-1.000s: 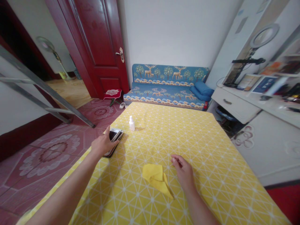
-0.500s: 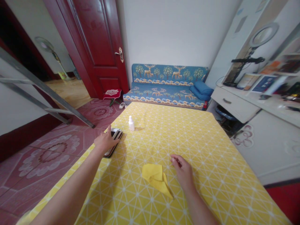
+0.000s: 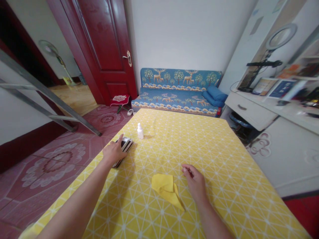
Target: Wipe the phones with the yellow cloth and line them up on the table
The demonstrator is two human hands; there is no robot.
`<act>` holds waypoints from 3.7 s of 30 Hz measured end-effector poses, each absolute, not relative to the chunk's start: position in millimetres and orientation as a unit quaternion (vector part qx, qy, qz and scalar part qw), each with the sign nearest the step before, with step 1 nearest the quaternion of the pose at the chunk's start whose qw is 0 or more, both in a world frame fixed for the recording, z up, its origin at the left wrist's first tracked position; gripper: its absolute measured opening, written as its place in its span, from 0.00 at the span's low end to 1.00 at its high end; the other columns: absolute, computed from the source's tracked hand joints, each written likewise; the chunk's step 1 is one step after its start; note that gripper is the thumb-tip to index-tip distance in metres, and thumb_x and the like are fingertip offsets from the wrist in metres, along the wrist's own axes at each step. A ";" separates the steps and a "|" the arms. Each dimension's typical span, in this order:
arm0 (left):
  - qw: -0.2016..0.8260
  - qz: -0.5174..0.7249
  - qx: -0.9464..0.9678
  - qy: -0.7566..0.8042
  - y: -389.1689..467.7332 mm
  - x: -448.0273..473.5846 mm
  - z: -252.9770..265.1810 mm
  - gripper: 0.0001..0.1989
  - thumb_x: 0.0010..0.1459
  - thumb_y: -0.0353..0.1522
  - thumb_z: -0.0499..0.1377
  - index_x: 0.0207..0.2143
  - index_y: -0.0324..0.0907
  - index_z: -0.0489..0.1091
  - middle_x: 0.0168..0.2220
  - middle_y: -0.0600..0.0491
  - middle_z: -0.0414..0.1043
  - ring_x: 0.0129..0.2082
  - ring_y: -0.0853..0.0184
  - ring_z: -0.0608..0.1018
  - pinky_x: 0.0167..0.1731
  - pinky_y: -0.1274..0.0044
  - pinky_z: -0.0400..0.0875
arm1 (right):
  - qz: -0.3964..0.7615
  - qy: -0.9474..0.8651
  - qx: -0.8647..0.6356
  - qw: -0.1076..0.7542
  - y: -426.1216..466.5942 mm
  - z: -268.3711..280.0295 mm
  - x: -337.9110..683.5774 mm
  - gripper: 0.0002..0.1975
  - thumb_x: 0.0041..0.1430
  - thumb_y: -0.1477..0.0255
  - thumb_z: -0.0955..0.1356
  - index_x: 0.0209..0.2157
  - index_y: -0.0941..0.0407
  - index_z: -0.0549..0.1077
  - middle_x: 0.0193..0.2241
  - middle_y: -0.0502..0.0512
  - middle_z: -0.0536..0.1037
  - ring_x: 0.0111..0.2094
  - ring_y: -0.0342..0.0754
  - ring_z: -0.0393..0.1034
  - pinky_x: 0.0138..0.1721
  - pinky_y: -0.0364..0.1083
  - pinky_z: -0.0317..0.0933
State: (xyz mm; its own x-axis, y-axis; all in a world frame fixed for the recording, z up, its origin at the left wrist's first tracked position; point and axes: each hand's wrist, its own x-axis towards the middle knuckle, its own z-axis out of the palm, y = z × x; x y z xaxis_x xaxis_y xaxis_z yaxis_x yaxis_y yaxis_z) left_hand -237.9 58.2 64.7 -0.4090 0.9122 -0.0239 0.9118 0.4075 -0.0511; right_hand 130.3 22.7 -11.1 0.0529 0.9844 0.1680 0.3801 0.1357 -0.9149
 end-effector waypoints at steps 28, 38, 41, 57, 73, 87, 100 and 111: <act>-0.066 0.007 -0.487 -0.871 63.1 -244.5 75.3 0.54 0.40 0.49 0.60 0.66 0.49 0.39 0.53 0.38 0.69 0.50 0.45 0.73 0.41 0.62 0.68 | 0.333 -0.610 -0.562 0.447 22.0 -5.4 129.2 0.17 0.56 0.59 0.65 0.39 0.56 0.76 0.36 0.58 0.80 0.36 0.52 0.74 0.37 0.48 0.67; -0.058 0.005 -0.500 -0.864 58.6 -239.0 75.1 0.53 0.40 0.48 0.61 0.66 0.48 0.41 0.52 0.39 0.70 0.49 0.46 0.74 0.41 0.63 0.68 | 0.314 -0.624 -0.571 0.431 24.1 -9.5 130.4 0.18 0.56 0.59 0.64 0.39 0.55 0.76 0.35 0.58 0.80 0.36 0.53 0.74 0.37 0.48 0.67; -0.049 0.007 -0.528 -0.848 53.2 -232.2 72.6 0.53 0.40 0.47 0.61 0.66 0.50 0.40 0.49 0.40 0.72 0.47 0.47 0.75 0.39 0.65 0.68 | 0.305 -0.632 -0.571 0.426 25.4 -11.9 130.2 0.17 0.57 0.59 0.63 0.39 0.55 0.76 0.37 0.58 0.80 0.36 0.52 0.74 0.38 0.48 0.67; -0.046 -0.057 -0.520 -0.851 28.4 -241.9 97.7 0.40 0.46 0.47 0.59 0.61 0.47 0.54 0.48 0.48 0.75 0.48 0.54 0.75 0.37 0.72 0.67 | 0.220 -0.780 -0.449 0.377 7.9 7.6 115.0 0.15 0.59 0.62 0.65 0.45 0.51 0.74 0.46 0.57 0.75 0.49 0.54 0.67 0.51 0.53 0.61; -0.116 -0.050 -0.521 -0.844 53.7 -277.9 79.5 0.41 0.36 0.53 0.62 0.51 0.40 0.66 0.44 0.44 0.75 0.44 0.56 0.76 0.35 0.75 0.68 | 0.193 -0.850 -0.433 0.228 -2.8 17.1 101.8 0.23 0.45 0.66 0.73 0.46 0.49 0.73 0.58 0.55 0.65 0.61 0.57 0.52 0.61 0.58 0.45; -0.136 -0.047 -0.521 -0.842 52.1 -267.9 87.0 0.24 0.40 0.46 0.62 0.35 0.39 0.74 0.35 0.43 0.77 0.37 0.55 0.78 0.29 0.76 0.64 | 0.219 -0.839 -0.419 0.270 -3.8 16.5 102.8 0.08 0.47 0.74 0.72 0.30 0.52 0.70 0.53 0.55 0.70 0.56 0.54 0.59 0.58 0.57 0.50; -0.503 -0.560 -0.364 -0.549 18.0 -144.3 64.1 0.21 0.40 0.41 0.68 0.33 0.42 0.65 0.27 0.57 0.70 0.23 0.71 0.72 0.24 0.80 0.63 | 0.343 -0.596 -0.545 0.479 7.1 4.5 108.1 0.11 0.55 0.62 0.67 0.29 0.54 0.66 0.23 0.48 0.71 0.24 0.44 0.66 0.25 0.42 0.60; -0.793 -0.523 -0.170 -0.261 -2.7 -32.0 14.1 0.20 0.49 0.28 0.65 0.47 0.37 0.71 0.46 0.43 0.74 0.40 0.63 0.77 0.42 0.73 0.71 | 0.195 -0.490 -0.593 0.609 19.0 3.5 134.4 0.17 0.57 0.63 0.66 0.44 0.59 0.73 0.42 0.61 0.75 0.42 0.53 0.70 0.40 0.50 0.65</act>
State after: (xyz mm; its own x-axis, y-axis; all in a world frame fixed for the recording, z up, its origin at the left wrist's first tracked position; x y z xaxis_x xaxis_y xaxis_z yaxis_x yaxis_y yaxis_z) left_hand -32.0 -2.7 14.1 0.3163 0.9186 -0.2369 -0.7408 0.3952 0.5431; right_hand 134.4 19.0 3.5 0.4446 0.8179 0.3652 0.3427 0.2214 -0.9130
